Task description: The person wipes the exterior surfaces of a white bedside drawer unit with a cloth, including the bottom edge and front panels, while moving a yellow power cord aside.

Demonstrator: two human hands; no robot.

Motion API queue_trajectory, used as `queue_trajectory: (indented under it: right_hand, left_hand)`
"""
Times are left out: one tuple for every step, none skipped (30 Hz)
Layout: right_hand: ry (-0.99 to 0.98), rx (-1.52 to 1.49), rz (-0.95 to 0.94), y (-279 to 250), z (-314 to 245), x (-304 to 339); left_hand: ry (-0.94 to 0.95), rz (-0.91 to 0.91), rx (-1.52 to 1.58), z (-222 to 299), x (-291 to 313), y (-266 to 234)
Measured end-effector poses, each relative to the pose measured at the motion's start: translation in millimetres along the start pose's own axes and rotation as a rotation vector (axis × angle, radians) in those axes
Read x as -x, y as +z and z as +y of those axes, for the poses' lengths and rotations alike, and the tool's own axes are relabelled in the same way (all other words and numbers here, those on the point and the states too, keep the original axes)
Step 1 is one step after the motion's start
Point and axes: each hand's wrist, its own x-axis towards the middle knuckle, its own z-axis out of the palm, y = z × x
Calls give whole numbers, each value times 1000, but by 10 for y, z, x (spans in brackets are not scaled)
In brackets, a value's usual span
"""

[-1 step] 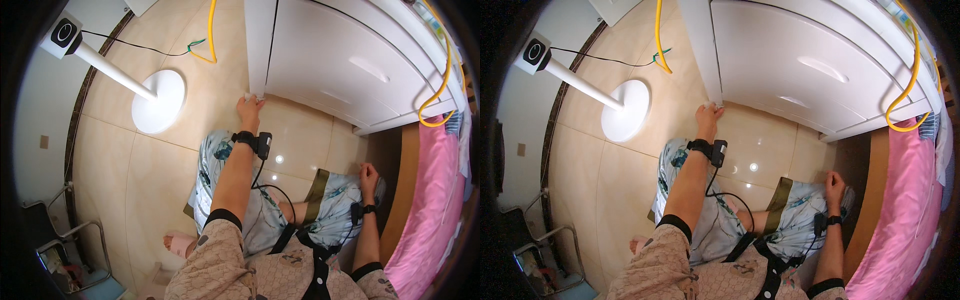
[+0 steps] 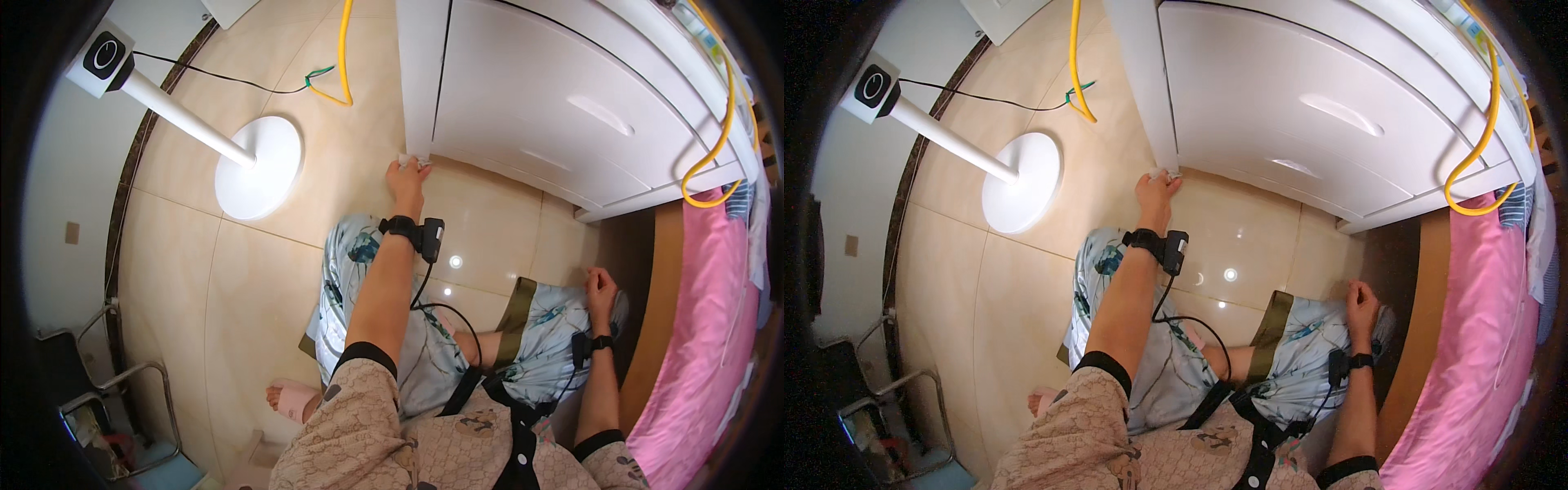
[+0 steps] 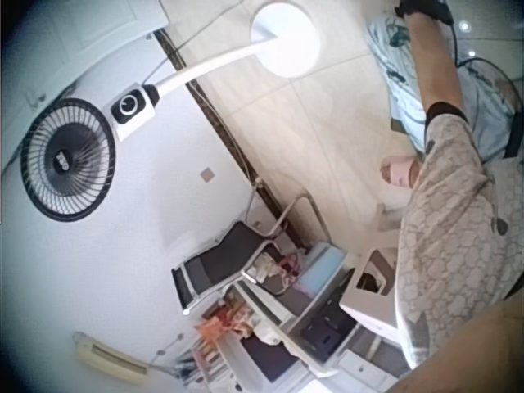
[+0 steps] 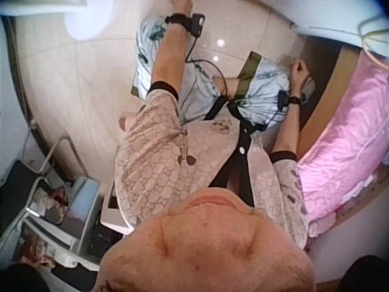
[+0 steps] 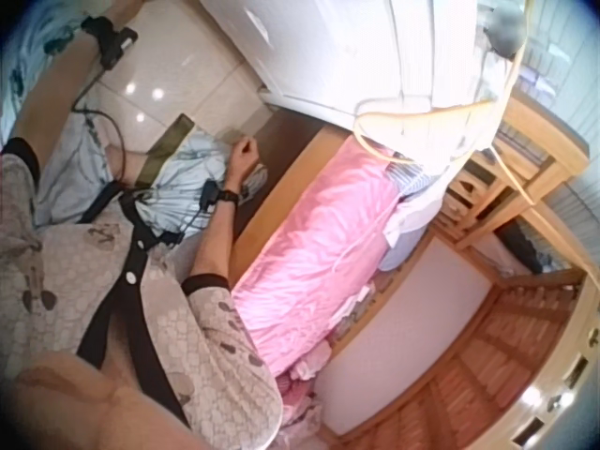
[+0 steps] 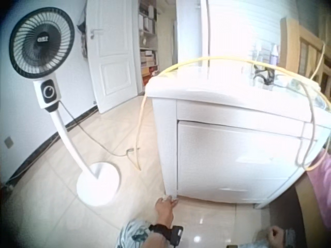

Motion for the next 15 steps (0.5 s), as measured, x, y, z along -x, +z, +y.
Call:
queue_trajectory:
  right_hand:
    - [-5,0,7,10,55,-13]
    - [2,2,10,4,82,6]
    - [-3,10,2,-27,84,2]
    - [-8,18,-6,-52,85,-1]
    - [-5,22,2,-91,84,-7]
    - [5,46,12,-124,89,-1]
    - [9,64,16,-134,70,-1]
    - [6,56,12,-102,30,-3]
    - [12,37,5,-64,-4,4]
    - [19,20,-1,-35,-25,15]
    - [14,17,3,-38,0,4]
    - [-8,47,25,-39,42,10]
    - [-29,76,47,-46,74,2]
    - [-22,77,52,-54,42,8]
    - [-6,64,29,-69,-58,26]
  left_hand:
    - [4,37,-2,-24,-27,-6]
    - [-2,35,-6,-55,9,1]
    - [-1,-44,26,-42,85,70]
    - [0,-121,58,-28,163,138]
    - [-7,-128,60,21,296,266]
    - [20,-199,94,82,458,408]
    - [56,-266,128,137,541,473]
    - [64,-263,124,144,505,433]
    - [31,-179,134,100,432,357]
    - [-3,-96,144,50,370,279]
    - [1,-100,147,7,334,266]
    - [-33,-93,104,-37,304,251]
    - [-67,-86,61,-76,267,250]
    - [-73,-91,57,-98,272,268]
    - [-45,-86,81,-92,305,283]
